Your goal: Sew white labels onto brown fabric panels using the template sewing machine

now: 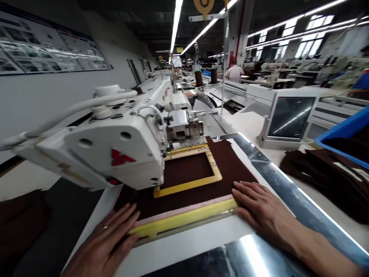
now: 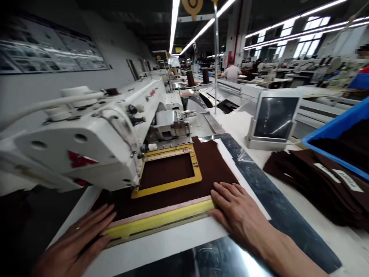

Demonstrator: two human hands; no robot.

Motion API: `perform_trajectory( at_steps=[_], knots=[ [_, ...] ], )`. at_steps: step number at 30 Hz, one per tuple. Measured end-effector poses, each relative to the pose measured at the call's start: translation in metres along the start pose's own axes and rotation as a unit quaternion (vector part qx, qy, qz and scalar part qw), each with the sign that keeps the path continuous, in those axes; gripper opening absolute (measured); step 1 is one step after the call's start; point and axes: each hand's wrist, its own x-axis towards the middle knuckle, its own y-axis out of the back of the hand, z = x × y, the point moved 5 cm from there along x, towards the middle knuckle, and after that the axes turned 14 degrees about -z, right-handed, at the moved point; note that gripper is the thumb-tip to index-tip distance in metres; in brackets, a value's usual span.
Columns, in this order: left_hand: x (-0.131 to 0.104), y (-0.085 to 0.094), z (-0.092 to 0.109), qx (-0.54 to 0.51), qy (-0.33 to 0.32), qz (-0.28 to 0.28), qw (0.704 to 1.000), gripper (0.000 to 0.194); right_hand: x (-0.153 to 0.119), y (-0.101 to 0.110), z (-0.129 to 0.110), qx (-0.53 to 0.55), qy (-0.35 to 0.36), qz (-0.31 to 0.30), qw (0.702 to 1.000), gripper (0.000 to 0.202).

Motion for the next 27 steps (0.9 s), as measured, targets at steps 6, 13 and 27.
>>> perform_trajectory(
  at_steps=[6,13,27],
  knots=[
    [-0.002,0.007,0.013,0.029,0.014,-0.058,0.998,0.058,-0.006,-0.009,0.007,-0.051,0.018,0.027,0.998,0.048],
    [-0.005,0.011,0.020,0.016,0.022,-0.072,0.997,0.055,-0.008,-0.013,0.009,-0.088,0.034,0.035,0.995,0.051],
    [-0.008,0.005,0.009,0.071,-0.014,-0.002,0.997,0.056,0.005,0.001,-0.003,-0.172,0.059,0.058,0.982,0.046]
  ],
)
